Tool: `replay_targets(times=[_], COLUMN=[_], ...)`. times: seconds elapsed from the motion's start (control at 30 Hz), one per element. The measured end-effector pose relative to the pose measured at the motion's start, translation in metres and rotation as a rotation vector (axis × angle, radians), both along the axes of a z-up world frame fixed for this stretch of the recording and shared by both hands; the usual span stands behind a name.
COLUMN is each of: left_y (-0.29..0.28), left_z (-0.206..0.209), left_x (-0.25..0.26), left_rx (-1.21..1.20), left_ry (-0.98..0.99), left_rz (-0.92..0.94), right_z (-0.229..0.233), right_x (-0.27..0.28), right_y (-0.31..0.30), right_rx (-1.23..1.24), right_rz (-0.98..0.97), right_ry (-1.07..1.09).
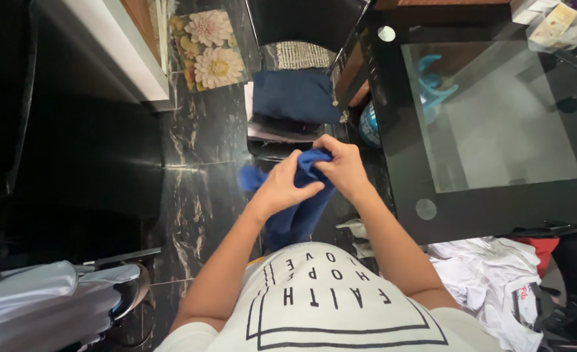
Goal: Folding a blue t-shirt on a table.
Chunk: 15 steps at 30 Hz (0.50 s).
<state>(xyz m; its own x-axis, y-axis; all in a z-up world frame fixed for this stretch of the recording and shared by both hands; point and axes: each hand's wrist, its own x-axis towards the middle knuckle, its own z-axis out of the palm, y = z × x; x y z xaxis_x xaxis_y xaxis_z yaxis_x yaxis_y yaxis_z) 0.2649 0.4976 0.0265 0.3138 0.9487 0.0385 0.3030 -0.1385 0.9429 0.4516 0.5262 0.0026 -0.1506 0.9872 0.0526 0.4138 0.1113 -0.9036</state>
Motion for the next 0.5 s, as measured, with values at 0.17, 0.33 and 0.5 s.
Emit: replay_targets(times=[0.17,0.33,0.5], left_y=[0.014,0.026,0.005], left_z=[-0.024,-0.111,0.001], left_x=[-0.024,-0.032,0.004], left_rx=[0.396,0.479,-0.185], left_ry=[0.27,0.285,-0.008], left_rz=[0.257,0.334,-0.02], right_z=[0.038,0.023,-0.01], right_x=[0.007,0.013,0.017], right_y=[-0.012,-0.013,-0.004], right_rx=[0.072,0.171,0.105], right_rz=[0.203,0.147,0.092], right_ry=[-0.32,-0.714,-0.145])
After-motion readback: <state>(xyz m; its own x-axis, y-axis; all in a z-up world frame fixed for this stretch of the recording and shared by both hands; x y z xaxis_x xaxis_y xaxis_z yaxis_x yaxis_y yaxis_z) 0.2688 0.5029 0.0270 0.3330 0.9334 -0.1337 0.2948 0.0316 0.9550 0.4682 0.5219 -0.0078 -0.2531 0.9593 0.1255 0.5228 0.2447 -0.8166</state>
